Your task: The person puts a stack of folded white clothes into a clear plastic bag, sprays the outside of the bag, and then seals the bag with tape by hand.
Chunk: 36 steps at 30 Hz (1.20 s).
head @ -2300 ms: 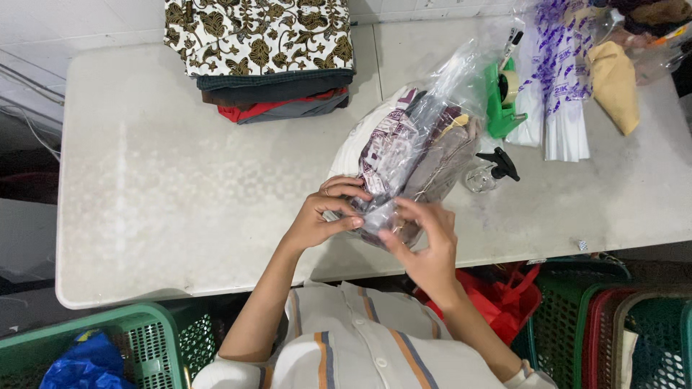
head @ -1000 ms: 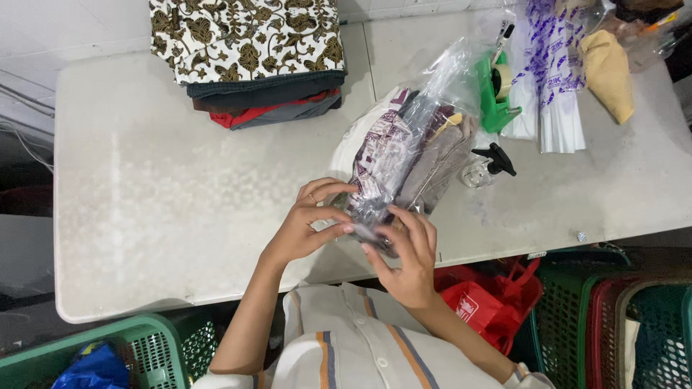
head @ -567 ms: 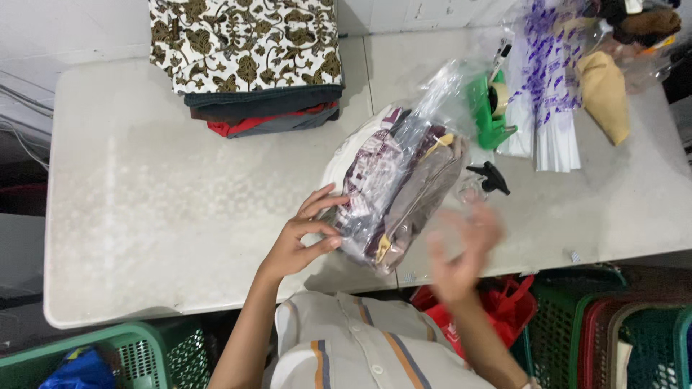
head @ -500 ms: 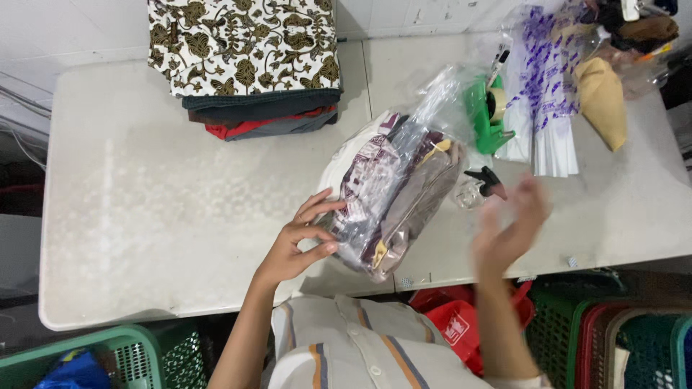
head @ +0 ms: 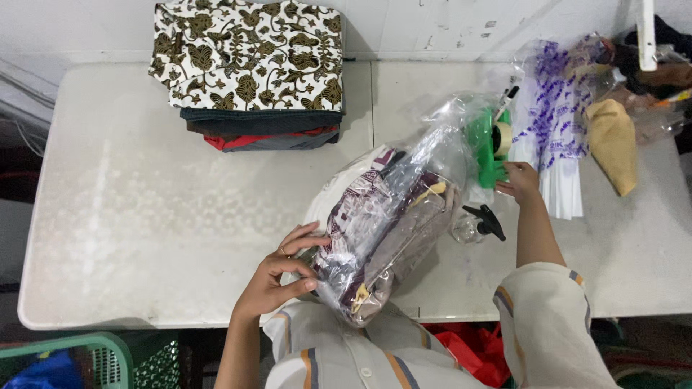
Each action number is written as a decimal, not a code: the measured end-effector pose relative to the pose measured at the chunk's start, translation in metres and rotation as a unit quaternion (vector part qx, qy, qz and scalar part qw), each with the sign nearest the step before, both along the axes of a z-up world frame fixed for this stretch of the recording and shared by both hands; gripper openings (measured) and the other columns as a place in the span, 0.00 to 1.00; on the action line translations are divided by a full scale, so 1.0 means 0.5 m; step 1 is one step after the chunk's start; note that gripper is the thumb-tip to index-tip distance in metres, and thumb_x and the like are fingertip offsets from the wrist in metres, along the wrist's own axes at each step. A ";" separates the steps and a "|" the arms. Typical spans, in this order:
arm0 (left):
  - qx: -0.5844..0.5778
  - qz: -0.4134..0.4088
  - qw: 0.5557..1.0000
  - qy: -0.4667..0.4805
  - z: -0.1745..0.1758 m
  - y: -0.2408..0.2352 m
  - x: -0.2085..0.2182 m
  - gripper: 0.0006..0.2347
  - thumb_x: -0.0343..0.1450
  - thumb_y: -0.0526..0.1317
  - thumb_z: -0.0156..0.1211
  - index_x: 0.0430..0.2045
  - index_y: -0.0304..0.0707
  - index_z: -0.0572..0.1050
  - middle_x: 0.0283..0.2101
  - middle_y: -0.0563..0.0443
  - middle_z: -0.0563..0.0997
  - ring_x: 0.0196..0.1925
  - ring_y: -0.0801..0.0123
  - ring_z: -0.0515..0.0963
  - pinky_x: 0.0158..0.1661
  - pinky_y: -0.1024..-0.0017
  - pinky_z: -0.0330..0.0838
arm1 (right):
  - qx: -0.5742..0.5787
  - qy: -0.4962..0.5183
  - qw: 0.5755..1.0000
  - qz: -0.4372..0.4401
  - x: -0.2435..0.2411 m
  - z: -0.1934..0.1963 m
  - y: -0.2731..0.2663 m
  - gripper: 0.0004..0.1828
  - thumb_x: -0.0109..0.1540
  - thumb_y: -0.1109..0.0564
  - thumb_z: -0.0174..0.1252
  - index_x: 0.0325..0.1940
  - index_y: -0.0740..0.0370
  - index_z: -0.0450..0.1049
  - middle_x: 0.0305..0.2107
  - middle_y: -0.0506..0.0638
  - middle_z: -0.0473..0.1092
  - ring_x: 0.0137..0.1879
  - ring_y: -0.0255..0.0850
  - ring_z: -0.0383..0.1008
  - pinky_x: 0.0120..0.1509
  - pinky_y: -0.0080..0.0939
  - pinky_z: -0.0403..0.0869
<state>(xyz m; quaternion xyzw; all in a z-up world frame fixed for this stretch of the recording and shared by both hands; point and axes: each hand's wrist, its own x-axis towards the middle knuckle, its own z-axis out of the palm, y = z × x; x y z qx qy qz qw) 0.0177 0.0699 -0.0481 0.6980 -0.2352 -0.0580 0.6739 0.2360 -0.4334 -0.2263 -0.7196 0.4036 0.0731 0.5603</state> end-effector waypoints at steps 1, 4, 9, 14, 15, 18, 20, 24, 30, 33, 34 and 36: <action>0.000 0.004 1.000 0.000 -0.002 -0.001 -0.002 0.06 0.66 0.41 0.58 0.19 0.43 0.77 0.54 0.42 0.72 0.67 0.51 0.58 0.65 0.48 0.43 | 0.000 0.000 1.000 0.004 0.007 -0.003 -0.008 0.10 0.61 0.49 0.55 0.42 0.51 0.63 0.48 0.53 0.65 0.38 0.55 0.74 0.38 0.51 0.77; -0.014 0.006 1.000 0.021 -0.005 -0.003 -0.001 0.07 0.66 0.42 0.58 0.18 0.44 0.77 0.54 0.44 0.72 0.67 0.52 0.58 0.65 0.49 0.44 | 0.008 -0.010 1.000 0.012 0.017 0.009 -0.025 0.15 0.54 0.59 0.57 0.42 0.71 0.68 0.39 0.56 0.66 0.44 0.46 0.70 0.39 0.40 0.80; -0.015 0.004 0.999 0.033 -0.020 0.001 -0.005 0.08 0.65 0.42 0.59 0.16 0.42 0.76 0.53 0.44 0.73 0.67 0.53 0.58 0.65 0.51 0.42 | 0.096 -0.121 0.982 -0.107 -0.058 0.097 0.021 0.20 0.53 0.58 0.58 0.48 0.65 0.66 0.33 0.45 0.63 0.35 0.50 0.76 0.39 0.38 0.82; -0.017 0.009 0.999 0.039 -0.026 0.002 -0.006 0.08 0.65 0.43 0.59 0.16 0.43 0.77 0.53 0.44 0.73 0.67 0.53 0.58 0.65 0.52 0.40 | 0.256 -0.253 0.896 -0.259 -0.110 -0.016 -0.005 0.34 0.53 0.57 0.66 0.55 0.72 0.57 0.49 0.65 0.67 0.49 0.65 0.73 0.45 0.61 0.81; -0.018 0.012 0.999 0.047 -0.023 0.002 -0.009 0.08 0.65 0.43 0.59 0.16 0.43 0.77 0.53 0.44 0.73 0.67 0.53 0.58 0.66 0.51 0.39 | 0.252 -0.257 0.894 -0.267 -0.123 -0.033 -0.004 0.44 0.51 0.58 0.68 0.61 0.76 0.51 0.47 0.64 0.68 0.48 0.59 0.74 0.48 0.54 0.83; -0.019 0.016 0.999 0.043 -0.020 0.000 -0.008 0.09 0.65 0.43 0.59 0.15 0.42 0.76 0.52 0.44 0.74 0.67 0.53 0.58 0.65 0.50 0.42 | 0.220 -0.252 0.902 -0.272 -0.114 -0.047 -0.003 0.13 0.48 0.68 0.66 0.31 0.74 0.69 0.36 0.59 0.69 0.40 0.51 0.74 0.51 0.53 0.83; -0.021 0.015 0.999 0.039 -0.023 0.000 -0.008 0.09 0.65 0.43 0.59 0.15 0.42 0.77 0.51 0.44 0.74 0.67 0.52 0.58 0.65 0.51 0.43 | 0.205 -0.253 0.907 -0.266 -0.122 -0.053 -0.001 0.19 0.47 0.67 0.68 0.21 0.66 0.60 0.42 0.61 0.67 0.44 0.52 0.75 0.50 0.48 0.84; -0.023 0.020 0.999 0.031 -0.029 0.002 -0.009 0.09 0.65 0.43 0.59 0.15 0.42 0.77 0.51 0.43 0.74 0.66 0.51 0.58 0.65 0.51 0.44 | -0.005 -0.176 0.976 -0.131 -0.126 -0.062 0.002 0.29 0.52 0.49 0.70 0.17 0.53 0.52 0.28 0.48 0.68 0.37 0.36 0.71 0.38 0.43 0.82; -0.039 0.020 0.998 0.035 -0.028 0.001 -0.010 0.08 0.65 0.42 0.59 0.17 0.42 0.77 0.52 0.46 0.73 0.67 0.52 0.57 0.64 0.50 0.46 | -0.435 -0.029 0.885 0.163 -0.134 -0.087 -0.067 0.29 0.47 0.51 0.66 0.08 0.59 0.51 0.12 0.48 0.44 0.23 0.41 0.47 0.24 0.47 0.49; -0.044 0.020 0.998 0.031 -0.026 -0.003 -0.010 0.07 0.66 0.42 0.58 0.17 0.44 0.77 0.54 0.48 0.72 0.67 0.53 0.57 0.65 0.48 0.46 | -0.390 -0.006 0.908 0.153 -0.117 -0.054 -0.071 0.18 0.52 0.49 0.67 0.20 0.64 0.71 0.19 0.51 0.69 0.26 0.43 0.68 0.28 0.44 0.68; -0.044 0.023 0.998 0.033 -0.028 -0.004 -0.009 0.07 0.66 0.42 0.58 0.17 0.44 0.77 0.54 0.48 0.72 0.67 0.53 0.57 0.65 0.48 0.46 | -0.389 -0.005 0.908 0.156 -0.126 -0.003 -0.042 0.18 0.52 0.49 0.67 0.20 0.64 0.71 0.19 0.51 0.69 0.26 0.43 0.68 0.28 0.44 0.68; -0.042 0.025 0.999 0.008 -0.032 -0.006 -0.005 0.06 0.66 0.41 0.59 0.19 0.43 0.77 0.53 0.47 0.72 0.67 0.54 0.58 0.66 0.50 0.46 | -0.334 -0.261 0.890 0.170 -0.141 0.102 0.014 0.25 0.56 0.59 0.70 0.15 0.56 0.59 0.22 0.44 0.69 0.40 0.30 0.74 0.39 0.32 0.66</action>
